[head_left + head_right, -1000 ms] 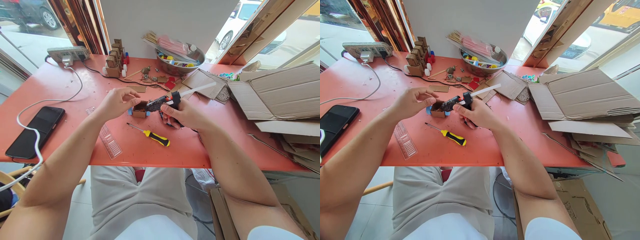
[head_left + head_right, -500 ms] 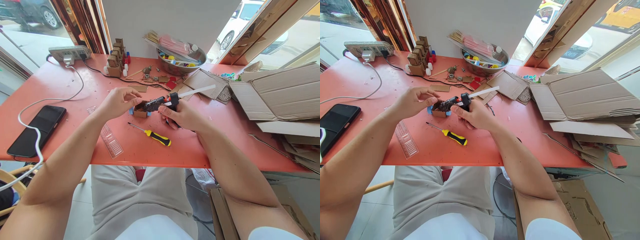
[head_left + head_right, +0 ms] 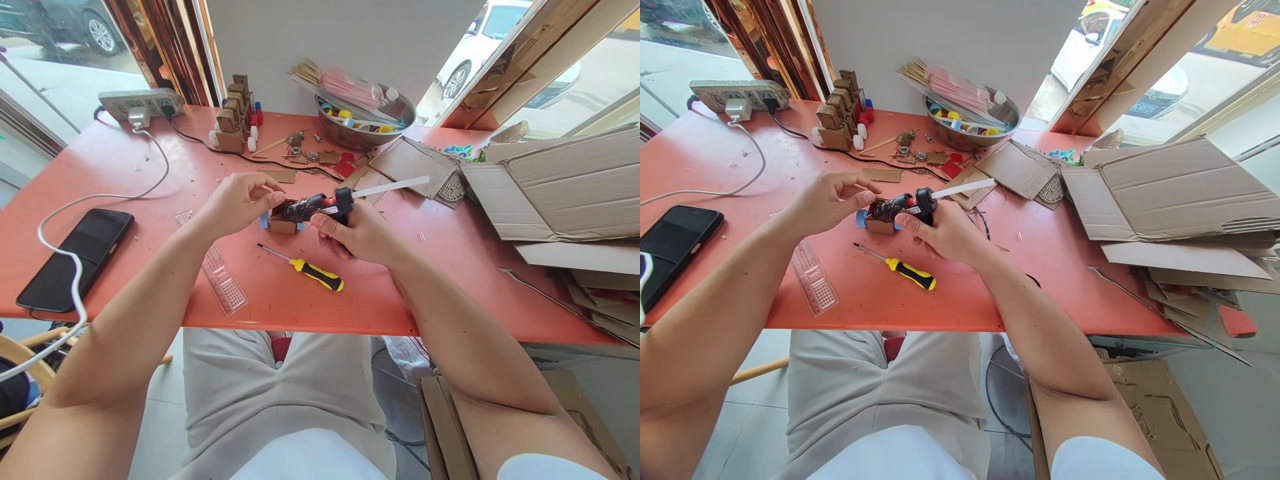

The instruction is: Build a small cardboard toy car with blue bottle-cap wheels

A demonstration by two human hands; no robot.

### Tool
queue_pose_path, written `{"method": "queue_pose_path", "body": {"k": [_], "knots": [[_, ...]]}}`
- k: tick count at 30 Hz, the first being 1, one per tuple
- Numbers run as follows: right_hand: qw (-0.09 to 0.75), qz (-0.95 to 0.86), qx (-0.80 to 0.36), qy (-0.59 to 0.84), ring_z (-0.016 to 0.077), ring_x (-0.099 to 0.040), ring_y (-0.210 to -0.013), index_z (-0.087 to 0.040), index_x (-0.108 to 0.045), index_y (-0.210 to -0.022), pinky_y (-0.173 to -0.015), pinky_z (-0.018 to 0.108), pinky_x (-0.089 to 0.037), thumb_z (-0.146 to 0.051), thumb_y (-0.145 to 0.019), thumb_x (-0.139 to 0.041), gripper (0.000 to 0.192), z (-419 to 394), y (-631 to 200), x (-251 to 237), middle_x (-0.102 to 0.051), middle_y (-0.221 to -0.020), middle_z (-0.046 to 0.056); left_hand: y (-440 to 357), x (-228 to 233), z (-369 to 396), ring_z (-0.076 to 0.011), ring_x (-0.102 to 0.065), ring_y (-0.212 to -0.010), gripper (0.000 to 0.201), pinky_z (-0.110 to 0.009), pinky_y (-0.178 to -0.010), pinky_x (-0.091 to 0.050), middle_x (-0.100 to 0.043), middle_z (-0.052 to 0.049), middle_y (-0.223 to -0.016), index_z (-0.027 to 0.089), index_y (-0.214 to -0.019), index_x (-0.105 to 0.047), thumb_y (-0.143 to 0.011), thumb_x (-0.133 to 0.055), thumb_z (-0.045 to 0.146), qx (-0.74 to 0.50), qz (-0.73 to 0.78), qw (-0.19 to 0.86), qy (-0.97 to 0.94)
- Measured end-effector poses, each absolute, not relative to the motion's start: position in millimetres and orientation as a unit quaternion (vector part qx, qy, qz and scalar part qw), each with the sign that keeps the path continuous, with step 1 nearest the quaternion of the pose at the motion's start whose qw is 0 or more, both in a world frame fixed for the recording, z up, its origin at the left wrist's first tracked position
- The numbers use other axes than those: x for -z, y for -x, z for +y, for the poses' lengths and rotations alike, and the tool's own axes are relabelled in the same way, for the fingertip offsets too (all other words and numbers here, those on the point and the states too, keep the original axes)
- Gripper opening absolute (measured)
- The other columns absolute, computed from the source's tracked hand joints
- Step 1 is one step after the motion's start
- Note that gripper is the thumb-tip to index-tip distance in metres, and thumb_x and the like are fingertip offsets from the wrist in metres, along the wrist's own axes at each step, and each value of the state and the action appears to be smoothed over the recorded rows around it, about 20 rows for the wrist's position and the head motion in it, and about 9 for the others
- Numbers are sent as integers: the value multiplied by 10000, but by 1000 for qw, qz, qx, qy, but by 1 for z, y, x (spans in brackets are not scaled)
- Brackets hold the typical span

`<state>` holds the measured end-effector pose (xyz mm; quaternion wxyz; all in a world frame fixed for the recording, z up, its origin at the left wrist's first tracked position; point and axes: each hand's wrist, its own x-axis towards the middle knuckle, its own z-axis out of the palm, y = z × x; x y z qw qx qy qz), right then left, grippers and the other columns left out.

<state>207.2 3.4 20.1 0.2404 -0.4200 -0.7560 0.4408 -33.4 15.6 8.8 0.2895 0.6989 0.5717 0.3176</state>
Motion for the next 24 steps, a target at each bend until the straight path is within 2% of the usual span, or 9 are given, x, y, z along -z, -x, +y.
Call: {"method": "queue_pose_path", "body": {"k": [7,13,19,24], "knots": [[242,-775,-404,421,135,-529,-499,-247,-531,-630,-522,277,-367,-671,-966,-648,554,1,-207,-21,-549,-512,-17,34,-7,17,-280,-804,-951,401,-366,-869,-628,-863,-91,-998,235,-1021,-833,-865,-740,593,-315,572,297,-697],[251,-794,-353,427,155,-486,-531,-255,-554,-690,-532,291,-326,-695,-966,-652,529,1,-205,-20,-491,-510,-26,34,-8,16,-288,-803,-975,408,-354,-865,-621,-862,-88,-1002,236,-1023,-831,-873,-729,602,-312,574,289,-699],[256,-801,-326,431,174,-517,-615,-249,-562,-700,-595,300,-332,-489,-1003,-682,405,-1,-203,-21,-514,-571,-13,35,-8,16,-277,-804,-939,371,-345,-858,-612,-854,-71,-933,243,-998,-832,-882,-724,579,-314,574,285,-701],[228,-824,-251,455,184,-493,-633,-247,-551,-746,-610,311,-320,-506,-985,-663,370,1,-201,-17,-523,-627,-4,35,-9,17,-283,-801,-960,390,-336,-845,-610,-853,-66,-927,251,-980,-838,-860,-746,610,-315,577,295,-694]]}}
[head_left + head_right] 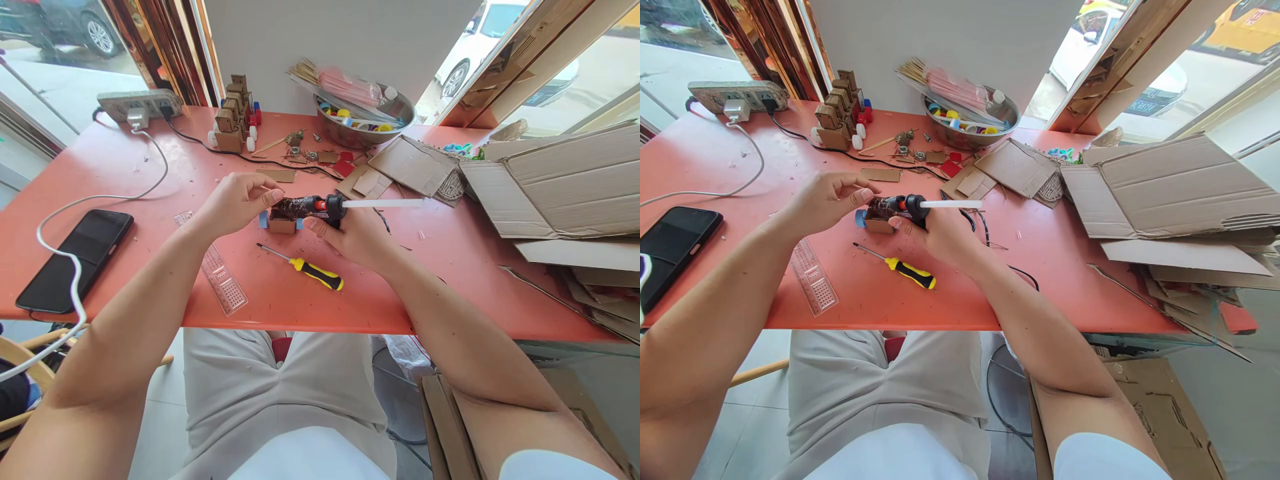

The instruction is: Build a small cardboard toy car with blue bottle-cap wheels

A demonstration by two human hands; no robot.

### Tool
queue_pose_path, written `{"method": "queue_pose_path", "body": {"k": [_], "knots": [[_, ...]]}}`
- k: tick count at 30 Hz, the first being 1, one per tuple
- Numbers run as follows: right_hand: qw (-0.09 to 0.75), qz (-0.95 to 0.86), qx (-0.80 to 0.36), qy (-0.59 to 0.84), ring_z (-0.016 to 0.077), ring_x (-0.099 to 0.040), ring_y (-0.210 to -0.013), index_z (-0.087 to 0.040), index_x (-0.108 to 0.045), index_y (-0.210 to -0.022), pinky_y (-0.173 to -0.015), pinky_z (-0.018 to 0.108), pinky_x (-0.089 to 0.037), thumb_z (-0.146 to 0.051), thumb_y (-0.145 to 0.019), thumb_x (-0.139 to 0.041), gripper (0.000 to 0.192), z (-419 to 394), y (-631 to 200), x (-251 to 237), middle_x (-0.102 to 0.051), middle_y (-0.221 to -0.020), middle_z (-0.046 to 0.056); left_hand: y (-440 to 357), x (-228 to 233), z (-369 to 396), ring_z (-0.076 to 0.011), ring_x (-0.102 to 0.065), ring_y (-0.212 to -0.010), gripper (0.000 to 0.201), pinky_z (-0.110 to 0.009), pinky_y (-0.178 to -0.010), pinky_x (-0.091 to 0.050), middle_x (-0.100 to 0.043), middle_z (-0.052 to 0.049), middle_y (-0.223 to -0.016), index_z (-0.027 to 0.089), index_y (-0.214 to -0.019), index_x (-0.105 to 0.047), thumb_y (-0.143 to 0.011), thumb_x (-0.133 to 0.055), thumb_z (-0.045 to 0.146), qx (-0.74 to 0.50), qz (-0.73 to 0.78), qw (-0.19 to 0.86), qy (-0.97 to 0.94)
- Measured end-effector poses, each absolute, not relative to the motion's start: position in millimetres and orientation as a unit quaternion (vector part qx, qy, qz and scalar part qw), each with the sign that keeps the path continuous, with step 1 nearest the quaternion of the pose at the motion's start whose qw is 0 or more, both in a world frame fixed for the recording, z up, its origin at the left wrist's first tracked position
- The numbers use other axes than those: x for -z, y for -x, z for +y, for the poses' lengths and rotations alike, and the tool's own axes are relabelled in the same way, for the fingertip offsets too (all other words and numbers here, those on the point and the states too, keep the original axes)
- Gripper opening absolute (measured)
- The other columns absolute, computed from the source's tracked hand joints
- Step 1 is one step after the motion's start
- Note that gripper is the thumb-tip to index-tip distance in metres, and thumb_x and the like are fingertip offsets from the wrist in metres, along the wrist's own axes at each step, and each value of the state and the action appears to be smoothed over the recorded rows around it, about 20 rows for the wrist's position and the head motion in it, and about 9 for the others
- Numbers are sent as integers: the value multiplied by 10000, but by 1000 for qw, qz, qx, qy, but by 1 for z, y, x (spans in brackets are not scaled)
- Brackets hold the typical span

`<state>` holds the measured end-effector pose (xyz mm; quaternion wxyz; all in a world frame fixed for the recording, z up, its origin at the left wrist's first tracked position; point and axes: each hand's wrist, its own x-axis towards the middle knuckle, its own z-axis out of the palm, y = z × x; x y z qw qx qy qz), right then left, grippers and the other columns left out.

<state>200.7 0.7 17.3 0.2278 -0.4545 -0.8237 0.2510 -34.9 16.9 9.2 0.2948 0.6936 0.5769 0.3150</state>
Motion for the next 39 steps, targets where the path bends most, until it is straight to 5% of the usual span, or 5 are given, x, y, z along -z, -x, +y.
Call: {"method": "queue_pose_path", "body": {"k": [19,39], "knots": [[171,-859,-153,458,202,-587,-735,-238,-513,-823,-623,310,-313,-491,-984,-673,340,0,-196,-7,-674,-834,59,35,-8,17,-258,-770,-881,386,-326,-813,-578,-843,-57,-894,230,-1057,-850,-898,-720,557,-311,576,290,-698],[119,-869,-103,469,209,-548,-702,-204,-600,-948,-624,306,-253,-579,-1002,-630,380,1,-197,-7,-669,-836,75,36,-7,18,-273,-790,-956,460,-349,-899,-611,-860,-70,-966,233,-1093,-851,-874,-743,622,-318,571,301,-694]]}}
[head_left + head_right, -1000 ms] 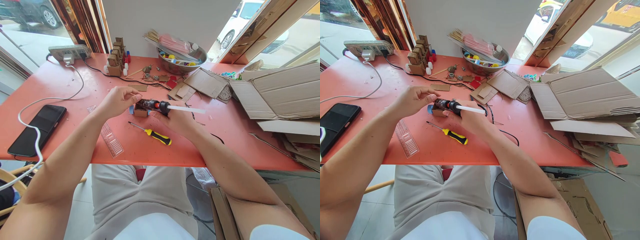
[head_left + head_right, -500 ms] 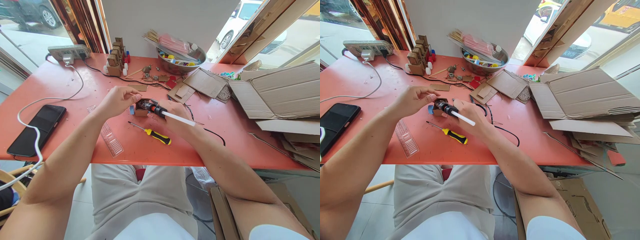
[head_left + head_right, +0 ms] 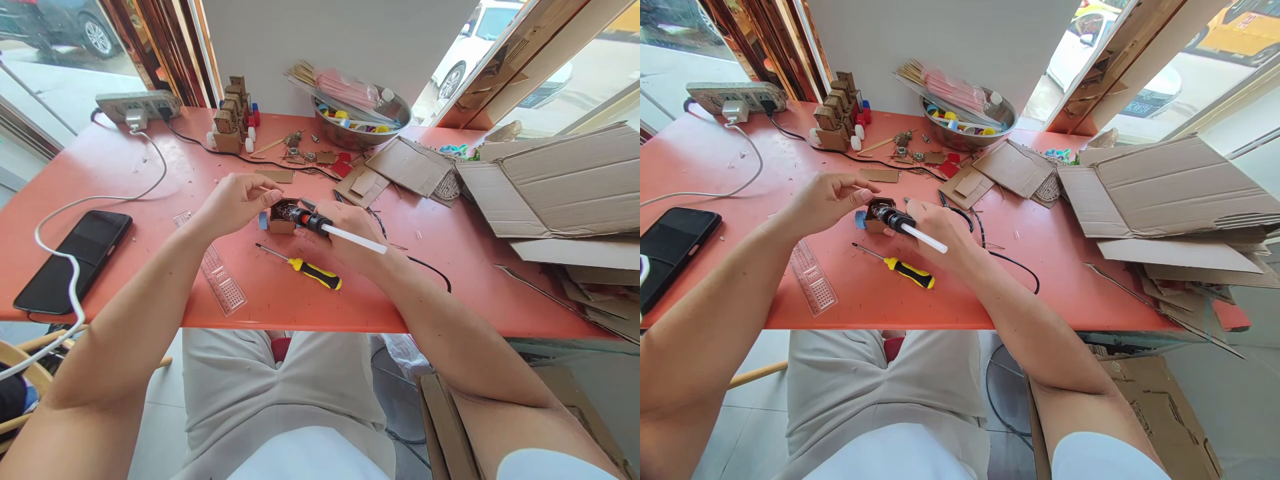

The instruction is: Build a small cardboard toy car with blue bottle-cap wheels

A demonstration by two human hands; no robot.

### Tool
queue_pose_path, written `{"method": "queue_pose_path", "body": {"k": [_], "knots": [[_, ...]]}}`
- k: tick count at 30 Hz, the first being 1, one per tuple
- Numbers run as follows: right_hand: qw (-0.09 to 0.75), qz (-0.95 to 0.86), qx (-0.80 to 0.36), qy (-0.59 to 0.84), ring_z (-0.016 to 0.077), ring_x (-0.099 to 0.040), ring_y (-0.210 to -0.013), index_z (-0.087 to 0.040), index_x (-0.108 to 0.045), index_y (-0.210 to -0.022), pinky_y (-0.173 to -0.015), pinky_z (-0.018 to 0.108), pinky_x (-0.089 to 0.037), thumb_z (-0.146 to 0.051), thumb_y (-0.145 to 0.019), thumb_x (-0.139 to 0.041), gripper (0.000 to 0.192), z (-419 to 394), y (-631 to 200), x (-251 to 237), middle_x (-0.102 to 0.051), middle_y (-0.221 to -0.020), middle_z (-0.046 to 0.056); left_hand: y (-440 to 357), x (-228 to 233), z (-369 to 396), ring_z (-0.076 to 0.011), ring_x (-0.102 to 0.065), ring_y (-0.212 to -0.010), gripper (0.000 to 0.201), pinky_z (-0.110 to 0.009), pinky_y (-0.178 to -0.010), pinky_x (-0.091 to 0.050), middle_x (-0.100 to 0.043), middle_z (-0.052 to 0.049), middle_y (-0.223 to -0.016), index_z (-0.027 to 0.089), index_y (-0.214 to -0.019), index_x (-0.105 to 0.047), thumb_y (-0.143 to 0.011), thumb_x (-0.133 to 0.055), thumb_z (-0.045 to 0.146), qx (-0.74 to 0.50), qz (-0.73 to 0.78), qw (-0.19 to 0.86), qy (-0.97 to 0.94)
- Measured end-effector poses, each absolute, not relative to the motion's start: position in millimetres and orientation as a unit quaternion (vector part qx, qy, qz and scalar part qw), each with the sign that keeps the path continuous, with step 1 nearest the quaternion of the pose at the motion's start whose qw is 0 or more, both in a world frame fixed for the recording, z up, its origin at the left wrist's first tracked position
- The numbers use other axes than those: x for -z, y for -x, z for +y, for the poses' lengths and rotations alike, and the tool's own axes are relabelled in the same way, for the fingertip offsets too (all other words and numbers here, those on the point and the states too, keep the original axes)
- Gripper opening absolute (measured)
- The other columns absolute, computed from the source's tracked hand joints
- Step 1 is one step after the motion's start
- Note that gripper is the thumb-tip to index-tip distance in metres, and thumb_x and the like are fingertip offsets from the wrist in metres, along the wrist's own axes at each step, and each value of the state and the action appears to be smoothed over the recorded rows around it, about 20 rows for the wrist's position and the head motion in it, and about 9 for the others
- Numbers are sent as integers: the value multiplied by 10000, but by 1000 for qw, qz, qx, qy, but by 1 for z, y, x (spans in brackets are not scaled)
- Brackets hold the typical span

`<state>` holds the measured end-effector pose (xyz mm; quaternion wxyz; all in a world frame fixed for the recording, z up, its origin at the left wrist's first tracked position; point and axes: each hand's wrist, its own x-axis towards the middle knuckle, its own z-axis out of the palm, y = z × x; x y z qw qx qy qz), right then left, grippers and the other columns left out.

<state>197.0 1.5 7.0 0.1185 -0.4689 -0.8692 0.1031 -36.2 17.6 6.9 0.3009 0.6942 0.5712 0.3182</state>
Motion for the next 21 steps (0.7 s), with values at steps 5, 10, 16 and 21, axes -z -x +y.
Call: {"method": "queue_pose_path", "body": {"k": [5,10,16,21], "knots": [[117,-873,-108,462,204,-530,-699,-220,-578,-837,-652,319,-300,-540,-1012,-622,367,3,-206,-23,-624,-776,51,37,-7,18,-258,-776,-939,412,-330,-881,-592,-858,-65,-969,230,-1086,-851,-896,-723,573,-314,572,294,-698],[157,-870,-108,455,167,-420,-604,-234,-542,-741,-609,319,-285,-572,-993,-618,428,11,-230,-28,-487,-629,-8,36,-6,18,-251,-767,-913,358,-326,-877,-575,-855,-51,-943,235,-1079,-849,-899,-713,512,-316,575,284,-699],[132,-861,-118,476,173,-447,-626,-211,-613,-789,-625,323,-307,-568,-989,-622,409,12,-236,-32,-526,-659,4,36,-9,17,-254,-775,-952,390,-320,-870,-564,-855,-54,-978,207,-1108,-833,-909,-667,498,-301,567,289,-710],[117,-854,-100,498,189,-467,-653,-210,-615,-787,-646,326,-321,-569,-984,-627,409,13,-235,-33,-542,-685,21,36,-12,18,-265,-782,-996,423,-342,-892,-558,-858,-82,-1015,175,-1126,-819,-906,-642,491,-282,567,301,-713]]}}
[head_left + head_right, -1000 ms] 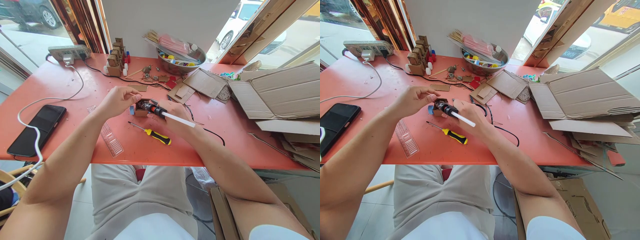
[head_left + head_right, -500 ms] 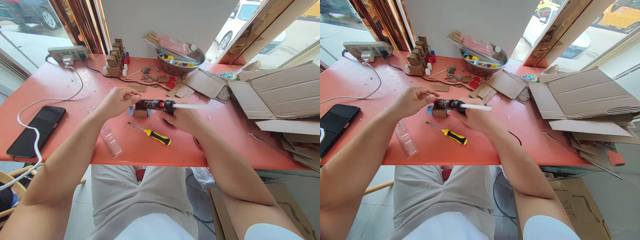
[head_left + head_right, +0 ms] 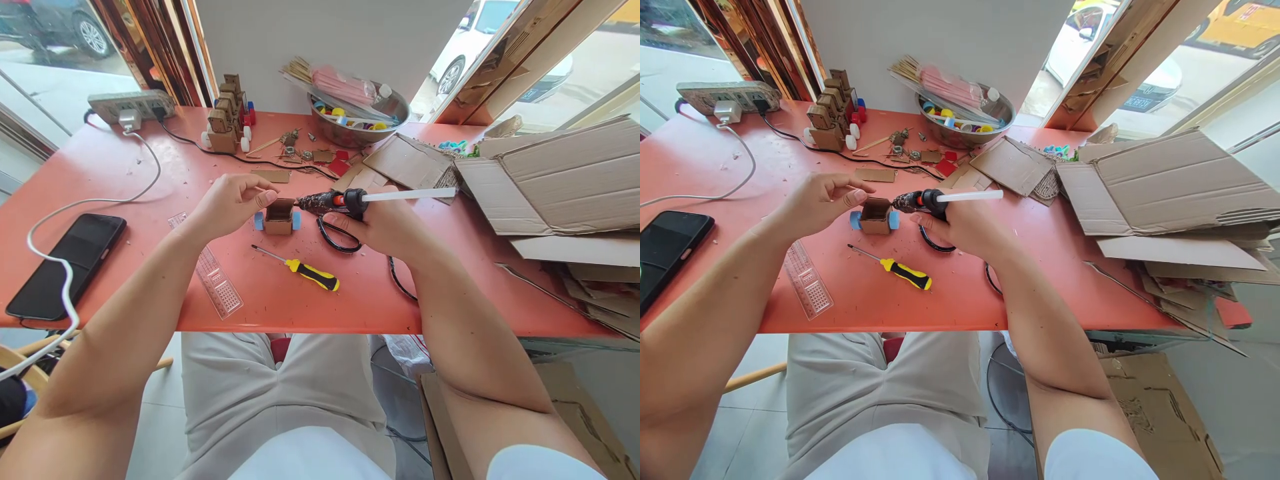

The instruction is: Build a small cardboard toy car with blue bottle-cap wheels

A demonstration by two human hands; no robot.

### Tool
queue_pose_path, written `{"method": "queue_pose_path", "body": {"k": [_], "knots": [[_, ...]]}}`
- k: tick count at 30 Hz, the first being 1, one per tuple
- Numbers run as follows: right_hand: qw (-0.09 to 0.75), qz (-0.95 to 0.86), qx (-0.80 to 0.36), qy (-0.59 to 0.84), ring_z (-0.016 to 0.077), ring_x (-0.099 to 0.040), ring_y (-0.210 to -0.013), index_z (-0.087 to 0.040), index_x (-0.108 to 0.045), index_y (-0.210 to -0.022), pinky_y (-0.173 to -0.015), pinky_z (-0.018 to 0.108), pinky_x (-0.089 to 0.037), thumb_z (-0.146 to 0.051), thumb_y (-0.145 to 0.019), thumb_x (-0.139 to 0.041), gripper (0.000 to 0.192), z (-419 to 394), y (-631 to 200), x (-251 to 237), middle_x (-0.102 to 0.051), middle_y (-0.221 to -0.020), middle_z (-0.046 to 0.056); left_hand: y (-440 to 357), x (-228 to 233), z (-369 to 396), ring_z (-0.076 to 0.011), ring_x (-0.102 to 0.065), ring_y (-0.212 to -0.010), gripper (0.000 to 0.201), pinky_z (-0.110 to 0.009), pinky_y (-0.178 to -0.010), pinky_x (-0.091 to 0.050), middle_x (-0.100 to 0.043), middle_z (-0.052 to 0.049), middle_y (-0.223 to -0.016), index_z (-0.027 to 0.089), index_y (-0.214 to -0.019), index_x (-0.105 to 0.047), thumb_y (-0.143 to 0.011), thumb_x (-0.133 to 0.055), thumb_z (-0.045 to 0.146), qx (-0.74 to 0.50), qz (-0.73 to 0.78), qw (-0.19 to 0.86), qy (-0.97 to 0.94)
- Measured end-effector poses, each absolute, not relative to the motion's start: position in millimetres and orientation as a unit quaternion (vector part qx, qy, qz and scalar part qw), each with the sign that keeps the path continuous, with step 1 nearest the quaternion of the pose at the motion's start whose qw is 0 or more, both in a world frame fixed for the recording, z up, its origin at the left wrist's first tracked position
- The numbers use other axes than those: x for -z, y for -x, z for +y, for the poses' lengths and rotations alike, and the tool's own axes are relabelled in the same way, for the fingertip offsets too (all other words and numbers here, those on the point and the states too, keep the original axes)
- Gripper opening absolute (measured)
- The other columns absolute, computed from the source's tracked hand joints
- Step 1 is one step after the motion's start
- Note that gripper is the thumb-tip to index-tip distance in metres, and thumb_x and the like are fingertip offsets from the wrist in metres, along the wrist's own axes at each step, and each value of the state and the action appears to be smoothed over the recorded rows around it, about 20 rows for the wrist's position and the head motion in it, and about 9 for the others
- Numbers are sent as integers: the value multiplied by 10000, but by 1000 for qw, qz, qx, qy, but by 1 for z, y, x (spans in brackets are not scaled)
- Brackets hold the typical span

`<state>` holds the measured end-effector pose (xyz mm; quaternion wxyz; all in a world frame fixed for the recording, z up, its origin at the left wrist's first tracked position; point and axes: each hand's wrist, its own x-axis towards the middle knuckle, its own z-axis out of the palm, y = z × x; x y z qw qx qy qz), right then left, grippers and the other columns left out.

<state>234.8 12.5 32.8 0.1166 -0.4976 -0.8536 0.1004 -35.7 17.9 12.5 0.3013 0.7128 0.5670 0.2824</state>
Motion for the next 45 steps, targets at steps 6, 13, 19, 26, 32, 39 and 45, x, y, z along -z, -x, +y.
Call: {"method": "queue_pose_path", "body": {"k": [6,13,19,26,32,39,45], "knots": [[155,-869,-102,459,170,-444,-641,-217,-601,-792,-621,312,-315,-561,-985,-623,395,12,-235,-31,-546,-696,15,37,-11,19,-257,-790,-959,366,-340,-881,-574,-858,-57,-964,213,-1097,-828,-915,-664,485,-292,562,292,-717],[152,-873,-107,452,166,-445,-621,-212,-631,-818,-597,311,-303,-525,-978,-637,352,12,-236,-31,-548,-682,10,37,-9,19,-272,-793,-1006,372,-366,-930,-580,-859,-74,-1022,201,-1128,-827,-918,-691,477,-297,569,309,-702],[156,-879,-103,438,179,-500,-679,-201,-678,-879,-628,312,-318,-497,-989,-634,320,12,-237,-32,-603,-731,24,38,-4,19,-278,-794,-977,410,-354,-901,-602,-860,-65,-983,223,-1081,-840,-880,-748,568,-324,564,306,-695],[157,-882,-111,429,187,-498,-675,-208,-660,-863,-627,311,-334,-505,-983,-631,322,11,-238,-34,-592,-715,23,38,-2,19,-286,-798,-970,460,-352,-889,-609,-862,-69,-982,237,-1091,-842,-865,-756,628,-327,569,300,-692],[147,-875,-130,442,207,-497,-666,-243,-603,-799,-631,330,-368,-499,-963,-649,307,10,-238,-38,-562,-660,13,39,-4,19,-264,-797,-953,365,-342,-878,-604,-858,-67,-978,223,-1104,-844,-900,-744,509,-324,559,314,-696],[141,-875,-143,441,204,-500,-652,-243,-596,-761,-623,329,-360,-459,-953,-651,294,7,-240,-43,-549,-626,9,39,-7,18,-259,-798,-1015,337,-347,-929,-603,-860,-70,-1055,224,-1104,-836,-913,-734,481,-323,549,324,-699],[147,-875,-144,438,192,-521,-680,-245,-564,-735,-636,310,-361,-435,-944,-661,299,6,-240,-46,-554,-648,0,40,-8,18,-265,-799,-1063,286,-363,-971,-601,-861,-50,-1074,268,-1079,-829,-916,-706,469,-316,548,339,-697]]}}
